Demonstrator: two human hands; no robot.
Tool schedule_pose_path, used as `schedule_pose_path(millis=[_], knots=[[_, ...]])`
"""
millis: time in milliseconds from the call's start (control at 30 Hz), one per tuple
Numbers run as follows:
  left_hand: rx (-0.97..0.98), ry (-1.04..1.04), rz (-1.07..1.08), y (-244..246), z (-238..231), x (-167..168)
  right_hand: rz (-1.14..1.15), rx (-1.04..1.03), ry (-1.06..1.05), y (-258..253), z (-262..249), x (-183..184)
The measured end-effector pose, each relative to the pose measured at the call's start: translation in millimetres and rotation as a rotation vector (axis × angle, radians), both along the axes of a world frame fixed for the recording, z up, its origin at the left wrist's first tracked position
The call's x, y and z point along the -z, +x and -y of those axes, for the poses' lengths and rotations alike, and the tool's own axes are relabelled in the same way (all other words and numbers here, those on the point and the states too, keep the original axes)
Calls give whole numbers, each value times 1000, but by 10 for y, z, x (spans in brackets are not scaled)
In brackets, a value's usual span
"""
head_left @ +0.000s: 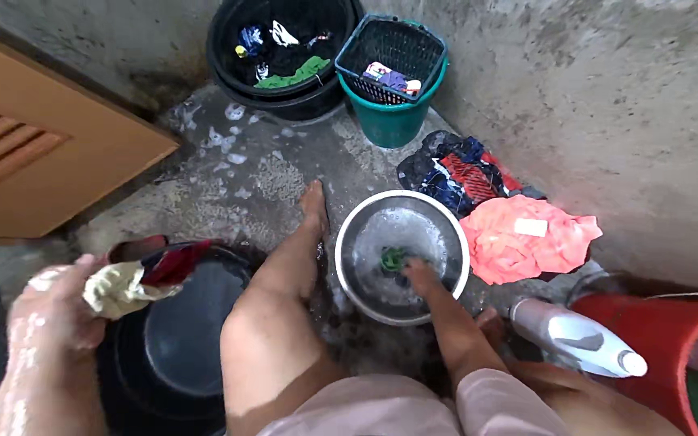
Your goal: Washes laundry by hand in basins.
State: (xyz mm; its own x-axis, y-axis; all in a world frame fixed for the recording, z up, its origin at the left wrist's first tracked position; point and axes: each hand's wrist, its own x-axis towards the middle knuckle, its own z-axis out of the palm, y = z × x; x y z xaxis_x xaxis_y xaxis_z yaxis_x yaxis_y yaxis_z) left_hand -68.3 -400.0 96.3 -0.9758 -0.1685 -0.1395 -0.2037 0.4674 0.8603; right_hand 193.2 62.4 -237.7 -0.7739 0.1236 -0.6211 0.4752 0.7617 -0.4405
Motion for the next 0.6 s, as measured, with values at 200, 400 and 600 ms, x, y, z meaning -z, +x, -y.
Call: schedule_pose_path(millis=[200,400,600], knots=[[465,-550,298,-359,-385,658,13,502,131,-222,-129,58],[1047,-333,415,-342,-2561,1011,47,153,23,-442,-566,-125],[460,122,799,557,-3220,2784,-39,710,-128,-446,-229,236]])
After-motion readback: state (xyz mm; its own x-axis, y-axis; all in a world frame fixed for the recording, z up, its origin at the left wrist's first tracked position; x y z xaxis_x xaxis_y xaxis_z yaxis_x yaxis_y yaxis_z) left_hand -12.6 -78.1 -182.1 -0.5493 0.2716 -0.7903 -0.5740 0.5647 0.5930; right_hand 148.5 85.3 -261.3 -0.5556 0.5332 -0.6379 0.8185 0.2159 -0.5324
